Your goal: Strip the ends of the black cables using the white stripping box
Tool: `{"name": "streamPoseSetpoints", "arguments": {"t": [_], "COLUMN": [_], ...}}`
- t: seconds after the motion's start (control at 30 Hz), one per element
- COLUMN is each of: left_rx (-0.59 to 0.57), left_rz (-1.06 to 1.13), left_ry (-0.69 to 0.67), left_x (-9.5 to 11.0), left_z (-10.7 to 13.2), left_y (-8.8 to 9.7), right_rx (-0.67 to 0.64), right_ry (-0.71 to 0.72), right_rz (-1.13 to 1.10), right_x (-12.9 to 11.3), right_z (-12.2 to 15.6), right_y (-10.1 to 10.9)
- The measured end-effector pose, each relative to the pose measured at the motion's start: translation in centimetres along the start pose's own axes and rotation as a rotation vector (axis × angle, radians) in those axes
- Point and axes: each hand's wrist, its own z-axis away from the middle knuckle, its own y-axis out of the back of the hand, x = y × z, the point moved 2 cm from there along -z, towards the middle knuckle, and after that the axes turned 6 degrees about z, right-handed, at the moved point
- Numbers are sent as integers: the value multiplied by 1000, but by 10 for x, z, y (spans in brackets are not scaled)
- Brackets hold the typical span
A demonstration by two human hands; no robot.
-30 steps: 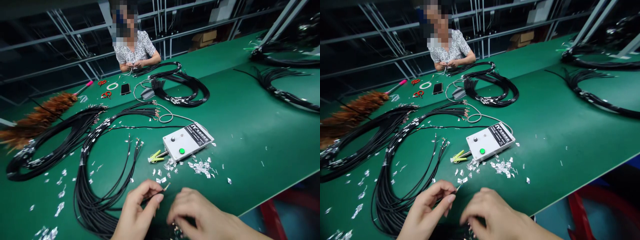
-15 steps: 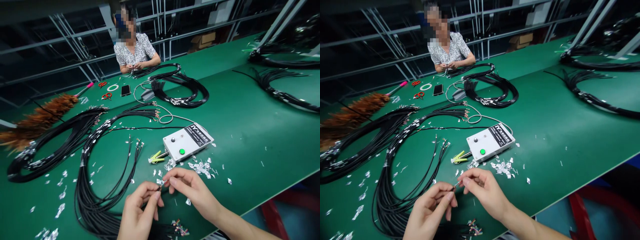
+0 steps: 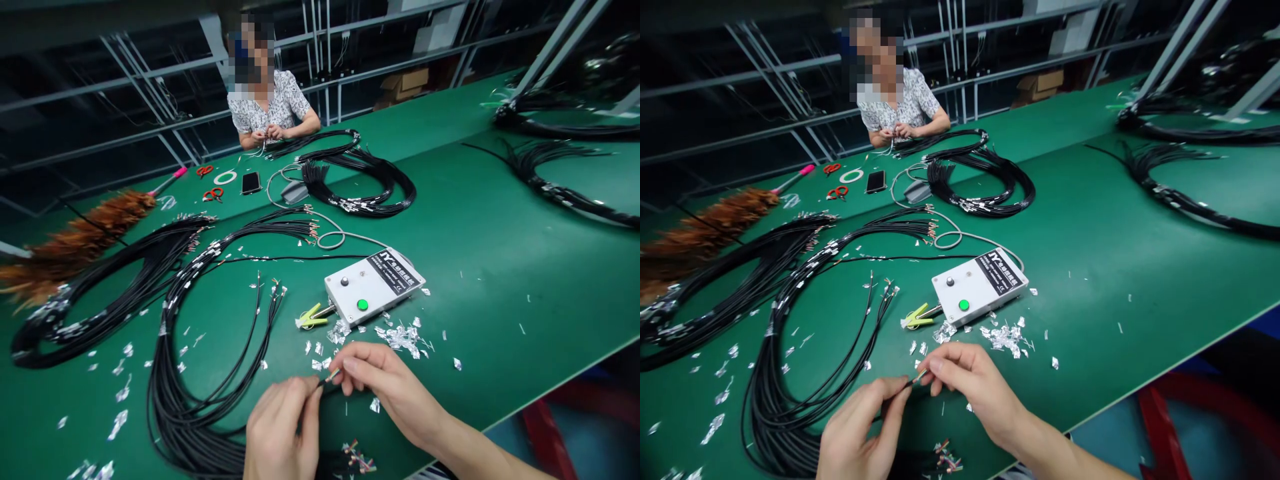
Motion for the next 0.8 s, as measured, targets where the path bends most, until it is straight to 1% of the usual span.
{"name": "streamPoseSetpoints", "arguments": {"t": [0.07, 0.13, 0.2, 0.27, 0.37, 0.5, 0.57, 0.73, 0.8], "left_rx": [2, 23, 51, 78, 114, 138, 148, 153, 161], "left_rz": [-120, -182, -158, -74, 18, 35, 31, 0, -7], "left_ry": [-94, -150, -163, -133, -73, -62, -78, -175, -182], "left_x": [1, 1, 1, 0, -2, -4, -6, -9, -10], "left_z": [2, 3, 3, 3, 2, 2, 3, 6, 7], "left_y": [-1, -2, -3, -3, -4, -4, -4, -4, -4], "right_rx": [4, 4, -9, -12, 26, 19, 11, 0, -3], "right_ry": [-64, -144, -208, -231, -204, -171, -163, -136, -126], "right_rz": [-67, -148, -226, -283, -343, -383, -362, -312, -291], "right_x": [1, 3, 8, 13, 18, 18, 16, 15, 16], "right_z": [-1, -1, 0, 1, 4, 5, 4, 4, 4], "right_y": [-1, -3, -6, -8, -9, -8, -7, -11, -12]}}
